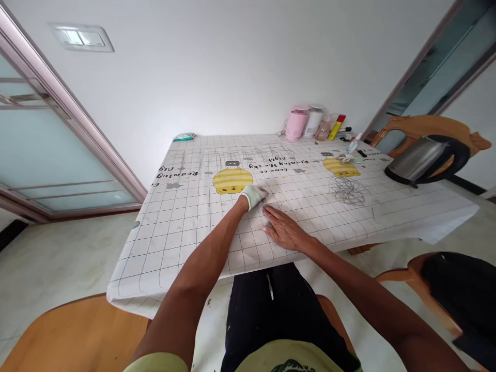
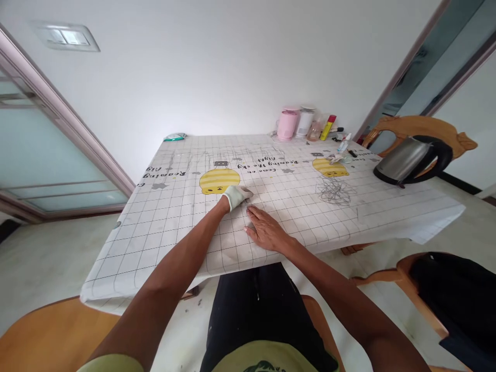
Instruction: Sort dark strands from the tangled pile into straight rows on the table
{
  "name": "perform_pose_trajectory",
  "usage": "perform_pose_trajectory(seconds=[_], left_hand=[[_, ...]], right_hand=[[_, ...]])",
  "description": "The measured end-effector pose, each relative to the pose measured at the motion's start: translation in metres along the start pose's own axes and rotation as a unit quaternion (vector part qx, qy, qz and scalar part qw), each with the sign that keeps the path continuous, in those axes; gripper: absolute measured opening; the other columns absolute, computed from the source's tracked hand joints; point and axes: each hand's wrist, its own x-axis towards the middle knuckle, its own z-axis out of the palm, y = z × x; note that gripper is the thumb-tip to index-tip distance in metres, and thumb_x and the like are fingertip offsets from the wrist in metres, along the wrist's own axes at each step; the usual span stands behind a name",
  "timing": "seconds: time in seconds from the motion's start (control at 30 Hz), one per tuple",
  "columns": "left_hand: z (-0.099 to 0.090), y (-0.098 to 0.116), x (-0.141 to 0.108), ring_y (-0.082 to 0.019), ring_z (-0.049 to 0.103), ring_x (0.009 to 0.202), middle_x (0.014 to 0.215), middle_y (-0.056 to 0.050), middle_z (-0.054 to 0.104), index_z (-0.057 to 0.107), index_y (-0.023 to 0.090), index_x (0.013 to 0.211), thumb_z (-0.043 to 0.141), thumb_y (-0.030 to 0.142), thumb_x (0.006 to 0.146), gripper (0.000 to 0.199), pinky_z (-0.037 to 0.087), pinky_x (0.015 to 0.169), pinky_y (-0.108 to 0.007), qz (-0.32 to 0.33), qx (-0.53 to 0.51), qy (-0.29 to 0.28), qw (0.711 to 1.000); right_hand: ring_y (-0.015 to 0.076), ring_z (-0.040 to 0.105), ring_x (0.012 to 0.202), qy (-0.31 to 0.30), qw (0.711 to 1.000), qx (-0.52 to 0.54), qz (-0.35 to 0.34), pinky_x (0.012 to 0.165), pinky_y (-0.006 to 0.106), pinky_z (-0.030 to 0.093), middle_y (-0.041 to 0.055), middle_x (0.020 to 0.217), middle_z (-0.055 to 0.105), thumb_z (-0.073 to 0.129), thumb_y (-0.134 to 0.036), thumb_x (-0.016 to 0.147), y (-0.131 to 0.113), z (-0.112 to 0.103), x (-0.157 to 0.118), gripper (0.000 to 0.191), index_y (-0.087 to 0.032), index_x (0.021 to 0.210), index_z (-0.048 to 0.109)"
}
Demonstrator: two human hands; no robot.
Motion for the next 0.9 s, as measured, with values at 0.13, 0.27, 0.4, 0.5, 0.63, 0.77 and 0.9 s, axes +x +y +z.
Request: perform_pose_trajectory(seconds=[0.13,0.27,0.4,0.5,0.63,0.77,0.9], left_hand=[[-0.001,-0.001,-0.003,-0.013,0.053,0.054,0.068,-0.003,0.069,0.076,0.014,0.087,0.074,0.039,0.088,0.025,0.041,0.05,-0.026,-0.011,-0.036,-0.034,0.999],[0.002,-0.005,-0.002,-0.011,0.049,0.048,0.059,0.0,0.063,0.074,0.014,0.088,0.075,0.036,0.087,0.022,0.04,0.05,-0.027,-0.033,-0.085,-0.042,0.995],[0.005,-0.006,-0.002,-0.011,0.05,0.049,0.059,0.0,0.063,0.073,0.015,0.084,0.068,0.03,0.091,0.017,0.04,0.051,-0.026,-0.04,-0.103,-0.005,0.994],[0.004,-0.004,-0.003,-0.011,0.054,0.052,0.063,-0.001,0.065,0.073,0.016,0.084,0.066,0.03,0.092,0.018,0.041,0.052,-0.025,-0.048,-0.142,0.033,0.988],[0.002,0.003,-0.006,-0.01,0.056,0.056,0.07,-0.002,0.07,0.073,0.017,0.084,0.066,0.031,0.09,0.017,0.042,0.053,-0.024,-0.043,-0.171,0.092,0.98],[0.001,0.011,-0.011,-0.012,0.06,0.059,0.071,-0.003,0.073,0.076,0.018,0.08,0.066,0.032,0.088,0.019,0.046,0.055,-0.023,-0.025,-0.19,0.149,0.97],[0.005,0.016,-0.014,-0.012,0.063,0.059,0.072,-0.003,0.076,0.079,0.018,0.082,0.067,0.035,0.087,0.022,0.049,0.057,-0.023,-0.01,-0.206,0.186,0.961]], right_hand=[[0.0345,0.037,0.163,0.003,1.0,0.006,-0.019,0.134,0.055,0.034,0.0239,0.173,0.041,0.04,-0.053,0.113,0.002,-0.002,0.003,0.072,-0.005,0.168,0.044],[0.0356,0.038,0.162,0.003,0.999,0.029,-0.032,0.132,0.059,0.036,0.0215,0.173,0.043,0.044,-0.051,0.112,0.005,-0.003,0.006,0.07,-0.009,0.168,0.045],[0.0357,0.042,0.16,0.019,0.996,0.064,-0.054,0.13,0.059,0.039,0.0203,0.17,0.048,0.046,-0.049,0.112,0.011,-0.008,0.006,0.064,-0.012,0.164,0.052],[0.0337,0.054,0.149,0.097,0.99,0.093,-0.037,0.125,0.057,0.046,0.0184,0.156,0.061,0.045,-0.042,0.112,0.022,-0.017,0.006,0.05,-0.017,0.15,0.065],[0.0326,0.067,0.127,0.214,0.958,0.169,0.086,0.102,0.051,0.061,0.0155,0.132,0.073,0.044,-0.038,0.109,0.046,-0.028,0.012,0.036,-0.024,0.122,0.075],[0.0336,0.073,0.117,0.199,0.912,0.274,0.232,0.095,0.05,0.062,0.0148,0.124,0.078,0.059,-0.043,0.103,0.066,-0.035,0.027,0.026,-0.023,0.111,0.074],[0.0303,0.078,0.106,0.119,0.809,0.503,0.281,0.093,0.045,0.063,0.017,0.115,0.081,0.07,-0.054,0.1,0.068,-0.044,0.056,0.034,-0.02,0.104,0.074]])
